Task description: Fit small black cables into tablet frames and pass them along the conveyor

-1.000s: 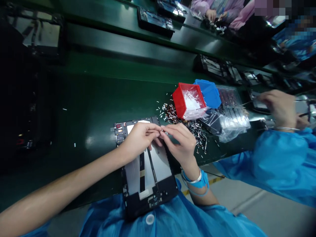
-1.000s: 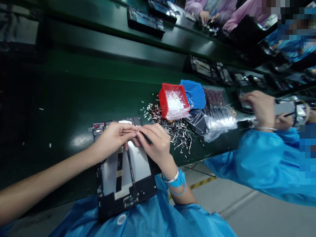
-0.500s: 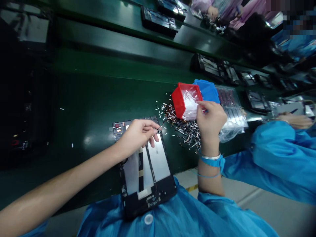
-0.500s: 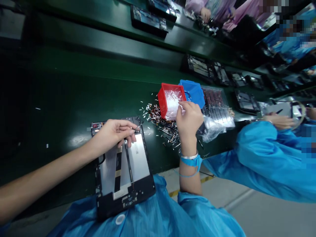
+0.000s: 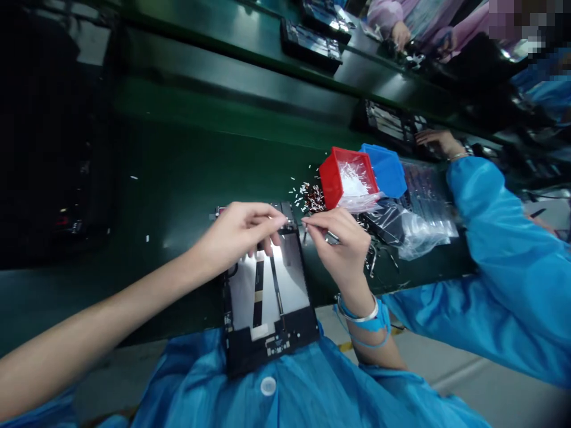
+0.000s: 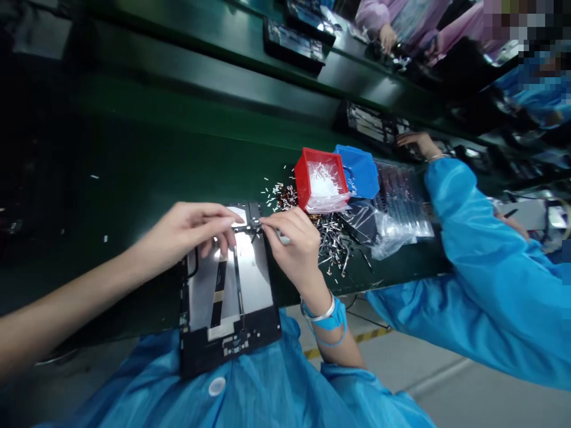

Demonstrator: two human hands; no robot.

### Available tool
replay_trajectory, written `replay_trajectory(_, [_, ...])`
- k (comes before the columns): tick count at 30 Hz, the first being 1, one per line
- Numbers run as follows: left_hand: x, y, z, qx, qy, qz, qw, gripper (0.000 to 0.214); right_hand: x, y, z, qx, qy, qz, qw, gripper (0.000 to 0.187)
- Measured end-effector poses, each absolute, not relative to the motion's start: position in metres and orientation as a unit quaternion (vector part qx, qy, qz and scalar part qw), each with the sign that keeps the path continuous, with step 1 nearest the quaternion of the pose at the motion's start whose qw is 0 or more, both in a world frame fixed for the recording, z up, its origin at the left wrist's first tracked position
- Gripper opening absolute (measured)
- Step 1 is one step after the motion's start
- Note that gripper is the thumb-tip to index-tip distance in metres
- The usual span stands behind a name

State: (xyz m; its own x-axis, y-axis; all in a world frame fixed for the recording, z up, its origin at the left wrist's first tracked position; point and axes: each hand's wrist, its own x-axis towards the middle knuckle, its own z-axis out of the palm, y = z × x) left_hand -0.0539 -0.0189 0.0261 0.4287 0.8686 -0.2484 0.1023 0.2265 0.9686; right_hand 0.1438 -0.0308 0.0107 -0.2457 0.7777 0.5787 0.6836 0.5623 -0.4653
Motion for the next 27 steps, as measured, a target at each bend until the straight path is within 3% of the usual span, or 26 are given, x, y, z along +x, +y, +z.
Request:
replay_trajectory(3, [-0.091, -0.049, 0.020, 0.642, 0.535, 0.365, 0.410, 0.020, 0.127, -0.044, 0.012, -0.506, -0.698, 0.285, 0.420, 0.009])
replay_trajectory(5, [-0.113, -0.074, 0.005, 0.698, 0.554, 0.367, 0.265, 0.019, 0.112, -0.052, 0.010, -0.503, -0.635, 0.439, 0.388, 0.004])
replay_trajectory(8, [-0.133, -0.110, -0.024, 0.772, 0.509, 0.355, 0.139, 0.024, 0.089, -0.060, 0.000, -0.495, -0.574, 0.566, 0.323, 0.016])
replay_trajectory(13, [-0.138, -0.139, -0.049, 0.839, 0.434, 0.321, 0.071, 0.041, 0.070, -0.066, -0.012, -0.523, -0.598, 0.547, 0.264, 0.022])
replay_trajectory(27, [-0.131, -0.137, -0.048, 0.883, 0.410, 0.226, -0.009, 0.029, 0.067, -0.066, -0.010, -0.535, -0.667, 0.462, 0.236, 0.008])
